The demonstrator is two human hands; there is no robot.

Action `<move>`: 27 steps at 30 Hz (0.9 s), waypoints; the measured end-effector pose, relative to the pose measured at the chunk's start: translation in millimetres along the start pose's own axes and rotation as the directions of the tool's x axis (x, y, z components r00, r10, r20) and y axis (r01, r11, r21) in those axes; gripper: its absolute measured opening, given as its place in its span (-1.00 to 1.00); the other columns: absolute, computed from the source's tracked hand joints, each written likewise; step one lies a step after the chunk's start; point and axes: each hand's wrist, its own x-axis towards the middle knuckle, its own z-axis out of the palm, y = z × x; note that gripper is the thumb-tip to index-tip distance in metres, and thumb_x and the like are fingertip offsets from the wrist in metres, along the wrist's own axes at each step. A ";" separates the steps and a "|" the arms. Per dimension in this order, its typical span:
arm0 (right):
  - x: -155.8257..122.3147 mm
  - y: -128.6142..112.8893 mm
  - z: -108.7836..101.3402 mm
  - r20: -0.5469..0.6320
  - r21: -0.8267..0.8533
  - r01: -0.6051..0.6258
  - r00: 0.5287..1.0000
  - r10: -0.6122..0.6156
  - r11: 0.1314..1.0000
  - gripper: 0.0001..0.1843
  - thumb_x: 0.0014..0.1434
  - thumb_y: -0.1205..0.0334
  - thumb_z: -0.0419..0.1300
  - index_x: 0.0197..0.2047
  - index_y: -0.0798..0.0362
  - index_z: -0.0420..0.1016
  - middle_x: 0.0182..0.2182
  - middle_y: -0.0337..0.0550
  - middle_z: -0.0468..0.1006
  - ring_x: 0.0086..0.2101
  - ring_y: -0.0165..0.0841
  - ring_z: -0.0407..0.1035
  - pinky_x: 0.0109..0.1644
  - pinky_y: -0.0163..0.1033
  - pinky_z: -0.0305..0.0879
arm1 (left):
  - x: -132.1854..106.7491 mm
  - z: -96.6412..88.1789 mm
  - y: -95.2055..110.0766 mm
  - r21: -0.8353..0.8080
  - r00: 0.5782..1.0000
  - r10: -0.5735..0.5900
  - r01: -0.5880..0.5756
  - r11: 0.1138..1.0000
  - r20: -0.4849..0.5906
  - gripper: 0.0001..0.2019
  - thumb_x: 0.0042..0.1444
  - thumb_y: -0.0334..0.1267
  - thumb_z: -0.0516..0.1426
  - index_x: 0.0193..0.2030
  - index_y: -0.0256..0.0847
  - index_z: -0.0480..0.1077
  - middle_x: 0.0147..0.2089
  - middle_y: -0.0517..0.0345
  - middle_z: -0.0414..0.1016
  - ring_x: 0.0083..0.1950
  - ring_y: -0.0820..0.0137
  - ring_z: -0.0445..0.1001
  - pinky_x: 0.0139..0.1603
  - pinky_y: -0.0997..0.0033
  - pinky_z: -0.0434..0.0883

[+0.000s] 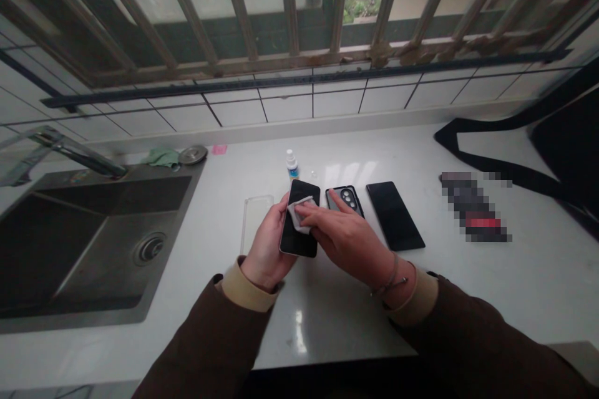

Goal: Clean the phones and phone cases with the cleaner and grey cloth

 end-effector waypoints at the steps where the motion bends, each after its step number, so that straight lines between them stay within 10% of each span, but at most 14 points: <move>1: -0.1 2.6 -0.3 -0.019 -0.020 -0.060 0.998 0.059 0.998 -0.71 0.52 0.48 0.07 0.11 -0.03 0.51 0.28 -0.05 0.65 0.32 -0.20 0.51 0.63 0.36 0.01 | -0.4 -1.5 -0.4 0.020 1.000 0.001 -0.001 1.000 0.027 -0.68 0.48 -0.17 0.10 0.09 -0.27 0.63 0.01 -0.10 0.74 -0.05 0.20 0.73 0.10 0.16 0.65; 8: -1.0 12.3 -0.7 -0.113 -0.043 -0.219 0.971 0.213 0.975 -0.74 0.54 0.44 0.08 0.12 -0.04 0.51 0.31 -0.02 0.62 0.32 -0.11 0.51 0.57 0.44 0.12 | -3.2 -7.2 -1.6 0.130 0.993 -0.071 0.058 0.990 0.098 -0.61 0.54 -0.07 0.08 0.34 -0.11 0.53 0.17 -0.11 0.69 -0.10 0.19 0.73 0.01 0.07 0.68; 18: 2.6 -5.2 -7.8 0.112 0.156 0.222 0.964 -0.240 0.963 -0.71 0.50 0.47 0.11 0.10 -0.05 0.53 0.22 -0.19 0.71 0.31 -0.36 0.51 0.67 0.11 -0.05 | 0.4 -7.5 20.3 0.029 0.980 -0.003 0.009 1.000 -0.197 -0.48 0.53 -0.04 -0.02 0.10 -0.44 0.64 -0.14 -0.29 0.74 -0.10 0.05 0.76 0.03 0.01 0.69; 27: 0.4 10.1 -5.2 0.037 0.020 -0.059 0.998 0.058 0.998 -0.67 0.50 0.51 0.10 0.14 -0.05 0.52 0.27 -0.08 0.66 0.33 -0.15 0.50 0.59 0.41 0.08 | -4.0 -2.5 16.1 0.056 0.995 -0.035 0.040 0.998 -0.091 -0.54 0.56 -0.16 -0.05 0.19 -0.42 0.60 -0.09 -0.20 0.75 -0.16 0.15 0.75 0.07 0.09 0.66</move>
